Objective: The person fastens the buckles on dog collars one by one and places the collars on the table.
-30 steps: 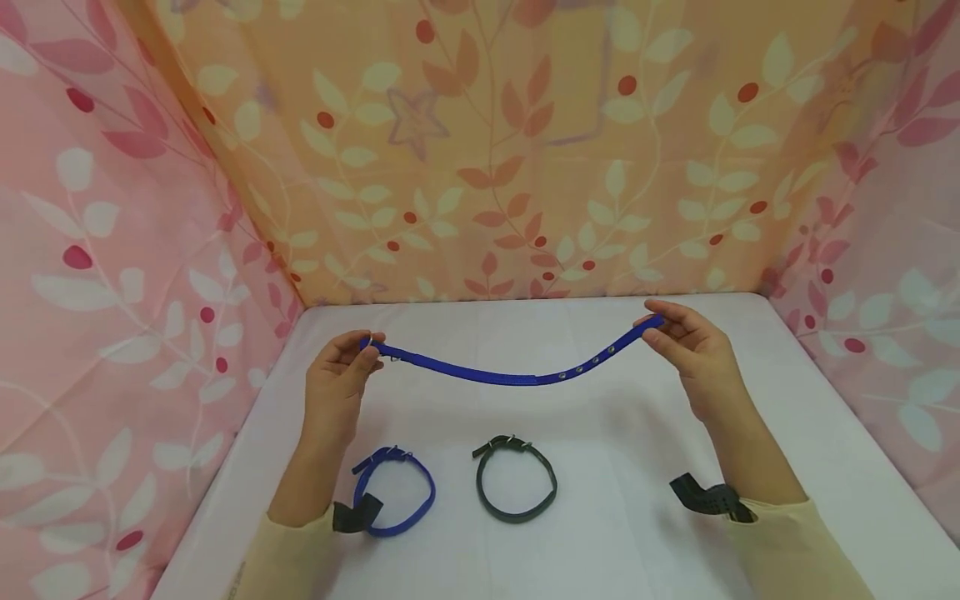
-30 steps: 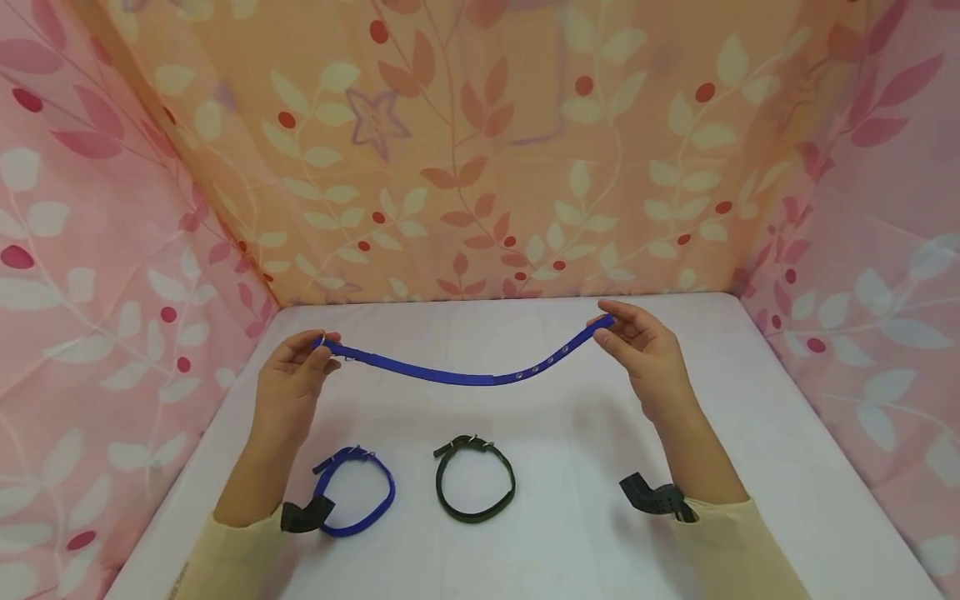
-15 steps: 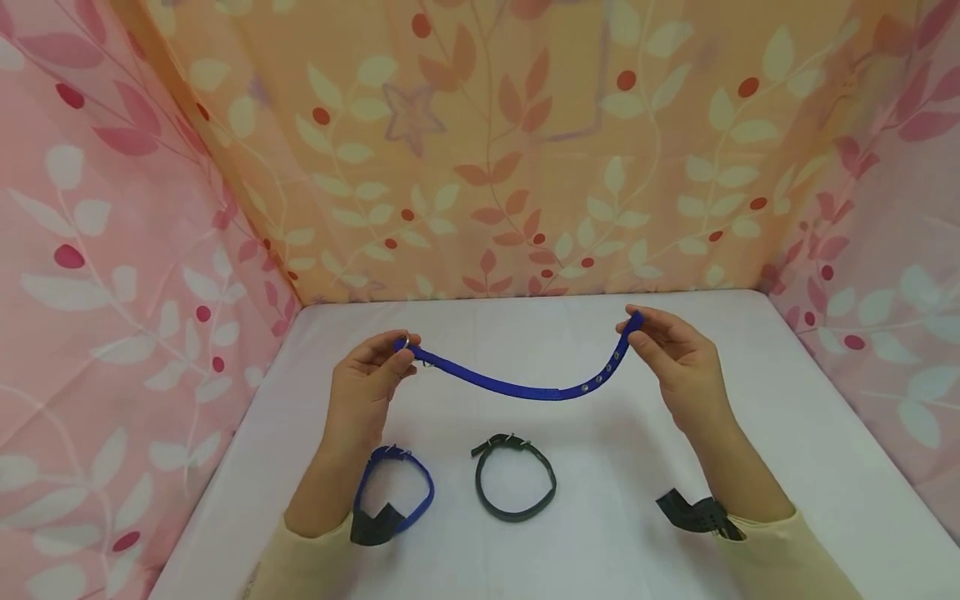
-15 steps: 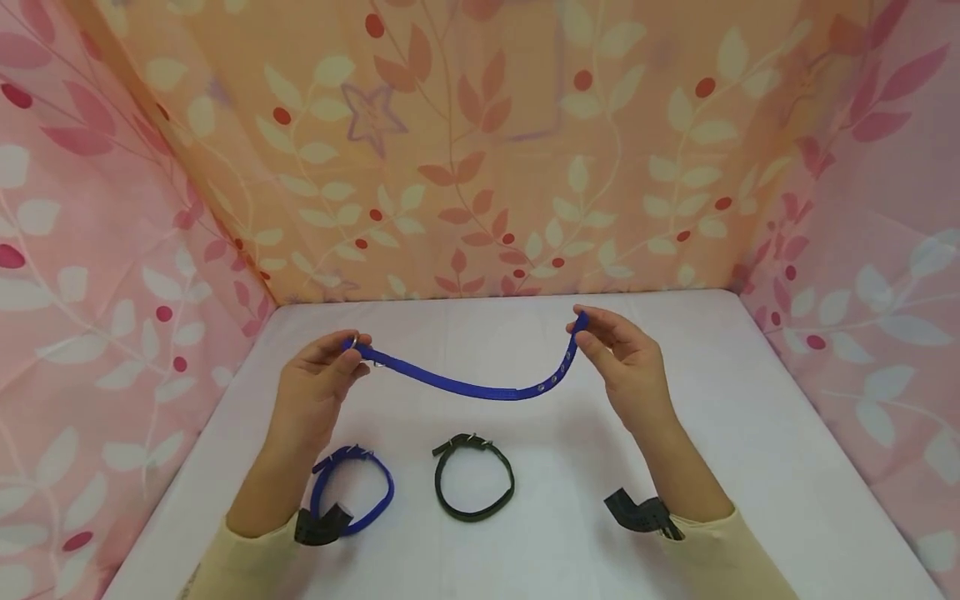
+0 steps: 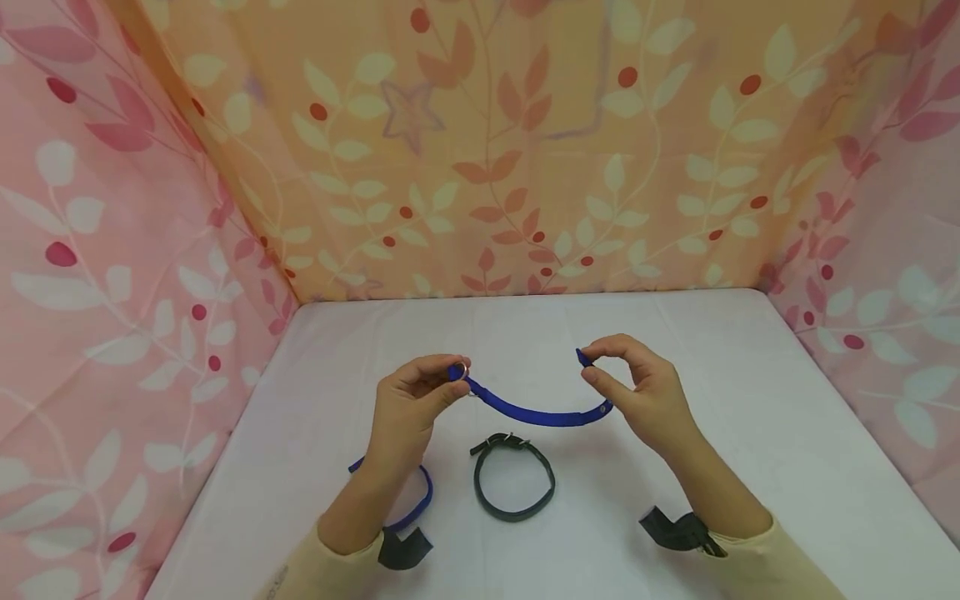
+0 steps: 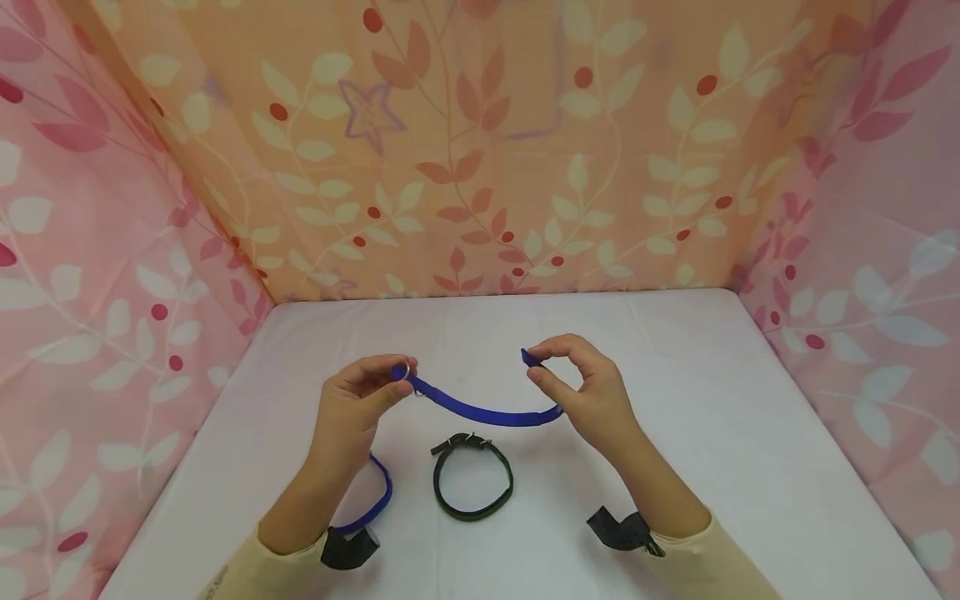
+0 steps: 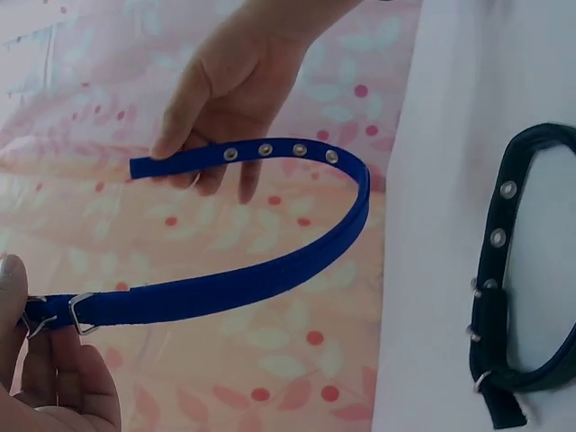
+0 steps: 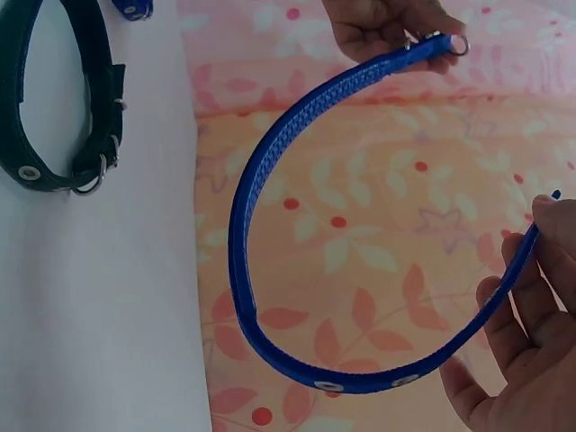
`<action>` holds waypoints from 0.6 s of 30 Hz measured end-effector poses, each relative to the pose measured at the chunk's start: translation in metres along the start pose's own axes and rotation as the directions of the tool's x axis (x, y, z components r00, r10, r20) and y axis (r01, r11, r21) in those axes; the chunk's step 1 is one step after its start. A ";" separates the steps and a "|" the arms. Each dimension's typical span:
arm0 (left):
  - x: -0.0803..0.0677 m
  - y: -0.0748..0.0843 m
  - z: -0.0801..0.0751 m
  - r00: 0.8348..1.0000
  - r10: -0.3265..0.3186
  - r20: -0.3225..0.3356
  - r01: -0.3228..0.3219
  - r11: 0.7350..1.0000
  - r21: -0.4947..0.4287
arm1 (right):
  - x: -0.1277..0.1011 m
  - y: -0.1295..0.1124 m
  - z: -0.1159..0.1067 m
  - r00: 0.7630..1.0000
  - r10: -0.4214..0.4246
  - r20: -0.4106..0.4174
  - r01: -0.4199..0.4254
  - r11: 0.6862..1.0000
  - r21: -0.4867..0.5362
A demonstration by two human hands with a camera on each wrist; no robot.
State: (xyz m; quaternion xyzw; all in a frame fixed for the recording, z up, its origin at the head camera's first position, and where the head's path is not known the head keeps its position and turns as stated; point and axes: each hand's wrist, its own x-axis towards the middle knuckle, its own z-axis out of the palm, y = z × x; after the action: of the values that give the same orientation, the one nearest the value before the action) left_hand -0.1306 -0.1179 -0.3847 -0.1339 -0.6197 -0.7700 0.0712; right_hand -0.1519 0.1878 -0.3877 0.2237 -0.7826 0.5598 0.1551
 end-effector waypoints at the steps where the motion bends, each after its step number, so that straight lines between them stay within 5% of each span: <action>1: -0.001 -0.001 0.002 1.000 0.000 0.012 0.000 1.000 -0.006 | -0.001 0.000 0.002 1.000 -0.008 0.009 0.009 1.000 -0.025; 12: -0.012 -0.012 0.016 0.994 0.008 0.109 -0.006 1.000 -0.014 | -0.010 -0.004 0.021 0.983 -0.157 0.089 0.161 0.986 -0.038; 18: -0.014 -0.021 0.024 0.988 0.047 0.145 -0.057 0.996 0.071 | -0.012 -0.008 0.030 0.974 -0.203 0.097 0.206 0.978 -0.025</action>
State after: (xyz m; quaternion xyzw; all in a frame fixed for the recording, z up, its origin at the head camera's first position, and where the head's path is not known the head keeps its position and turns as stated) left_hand -0.1199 -0.0910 -0.4040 -0.2022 -0.6480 -0.7325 0.0516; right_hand -0.1372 0.1590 -0.3965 0.3263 -0.7715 0.5160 0.1787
